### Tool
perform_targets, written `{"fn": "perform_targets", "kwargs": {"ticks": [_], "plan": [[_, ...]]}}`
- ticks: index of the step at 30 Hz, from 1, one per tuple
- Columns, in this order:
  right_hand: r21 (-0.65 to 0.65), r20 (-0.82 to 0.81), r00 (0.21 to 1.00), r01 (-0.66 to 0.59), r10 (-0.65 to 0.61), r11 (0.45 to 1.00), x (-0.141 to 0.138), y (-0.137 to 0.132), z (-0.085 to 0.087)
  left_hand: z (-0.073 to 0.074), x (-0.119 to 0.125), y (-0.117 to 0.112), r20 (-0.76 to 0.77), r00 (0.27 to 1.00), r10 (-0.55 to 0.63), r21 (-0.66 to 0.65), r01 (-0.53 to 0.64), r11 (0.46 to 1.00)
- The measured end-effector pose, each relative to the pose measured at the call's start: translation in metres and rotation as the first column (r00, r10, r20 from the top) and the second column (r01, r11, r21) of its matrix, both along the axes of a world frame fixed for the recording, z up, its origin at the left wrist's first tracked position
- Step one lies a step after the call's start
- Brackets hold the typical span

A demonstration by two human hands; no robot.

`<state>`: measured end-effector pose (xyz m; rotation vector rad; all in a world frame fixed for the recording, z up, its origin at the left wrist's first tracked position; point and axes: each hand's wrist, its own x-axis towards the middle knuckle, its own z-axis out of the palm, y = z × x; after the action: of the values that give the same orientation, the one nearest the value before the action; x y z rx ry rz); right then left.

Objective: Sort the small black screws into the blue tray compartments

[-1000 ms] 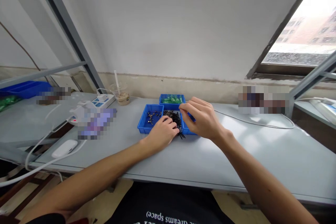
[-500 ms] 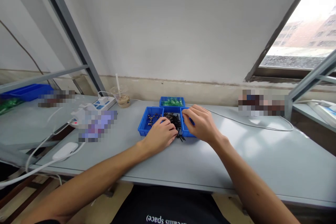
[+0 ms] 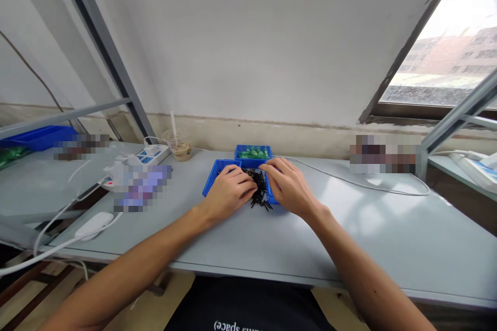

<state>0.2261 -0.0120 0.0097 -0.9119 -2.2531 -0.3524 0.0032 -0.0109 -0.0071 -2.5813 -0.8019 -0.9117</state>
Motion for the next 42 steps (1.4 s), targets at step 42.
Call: {"fn": "perform_targets", "kwargs": {"ticks": [42], "plan": [[-0.129, 0.003, 0.983, -0.181, 0.182, 0.975, -0.0030, -0.0031, 0.0002, 0.0003, 0.0004, 0.0011, 0.014, 1.000, 0.006, 0.047, -0.007, 0.999]]}}
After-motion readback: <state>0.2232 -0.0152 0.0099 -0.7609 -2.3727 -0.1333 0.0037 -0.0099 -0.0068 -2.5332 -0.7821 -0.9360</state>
